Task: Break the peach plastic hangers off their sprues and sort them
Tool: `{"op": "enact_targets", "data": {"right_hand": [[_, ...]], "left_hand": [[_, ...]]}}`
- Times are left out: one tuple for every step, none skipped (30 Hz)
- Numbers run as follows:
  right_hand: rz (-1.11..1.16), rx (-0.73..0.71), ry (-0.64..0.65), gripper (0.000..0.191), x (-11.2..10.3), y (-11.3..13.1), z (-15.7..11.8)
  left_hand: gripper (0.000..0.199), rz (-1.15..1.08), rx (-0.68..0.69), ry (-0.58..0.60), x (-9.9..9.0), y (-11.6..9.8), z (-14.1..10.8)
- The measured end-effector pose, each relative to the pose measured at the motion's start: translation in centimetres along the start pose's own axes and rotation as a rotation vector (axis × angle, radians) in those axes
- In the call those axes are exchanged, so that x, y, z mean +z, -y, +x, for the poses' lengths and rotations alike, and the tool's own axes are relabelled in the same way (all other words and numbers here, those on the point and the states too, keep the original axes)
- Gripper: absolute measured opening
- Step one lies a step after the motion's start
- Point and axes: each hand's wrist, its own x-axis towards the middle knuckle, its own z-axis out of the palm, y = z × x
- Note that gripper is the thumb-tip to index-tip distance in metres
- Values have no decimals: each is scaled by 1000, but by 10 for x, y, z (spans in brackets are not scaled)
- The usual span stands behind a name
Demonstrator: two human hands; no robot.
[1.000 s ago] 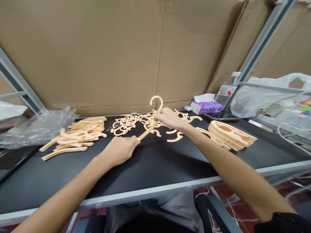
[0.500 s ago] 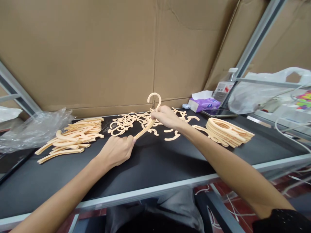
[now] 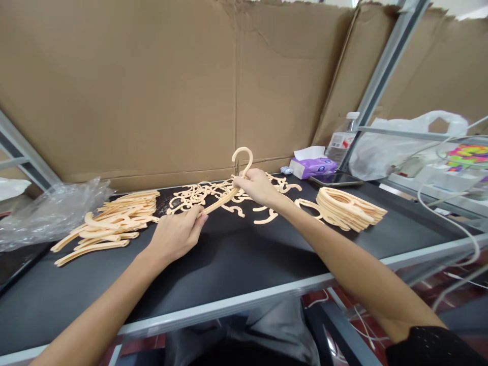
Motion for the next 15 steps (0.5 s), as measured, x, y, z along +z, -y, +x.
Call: {"op": "enact_targets", "data": {"right_hand": [[-31,-2,-15,28,0,0,-1],[-63,-4,-34,28,1,1,-2],[-91,-10,-55,27,2,0,-3],[-114,-24,-79,26,3,0,-4],[-130,-51,-109,24,4,-2,-4],[-140,-98,-144,23,5,-3,-4],[-146,-165,-185,23,6,-4,-5],[-150,-243,-230,23,7,-6,-5],[-155,-322,-282,25,8,-7,-4],[-163,-388,-334,26,8,-9,-4],[-167,-431,-382,27,8,-10,-3],[-164,-442,-420,27,8,-11,-3],[-144,-418,-443,26,7,-12,-1],[-104,-365,-452,27,7,-14,0],[-44,-288,-445,29,6,-16,2]], "left_hand": [[38,2,-8,-3,0,1,0],[39,4,-14,-5,1,2,1],[39,3,-21,-7,1,2,1],[39,-1,-28,-10,2,2,2],[38,-10,-35,-13,2,2,2],[38,-22,-43,-16,3,2,2],[38,-35,-54,-20,4,2,2],[38,-46,-69,-26,5,2,3],[38,-55,-93,-33,6,3,3],[38,-60,-127,-41,6,5,3],[38,-66,-170,-51,6,6,4],[38,-72,-218,-63,6,8,4],[38,-80,-266,-77,5,10,5],[38,-90,-308,-92,3,12,5],[38,-100,-340,-106,2,14,6]]}}
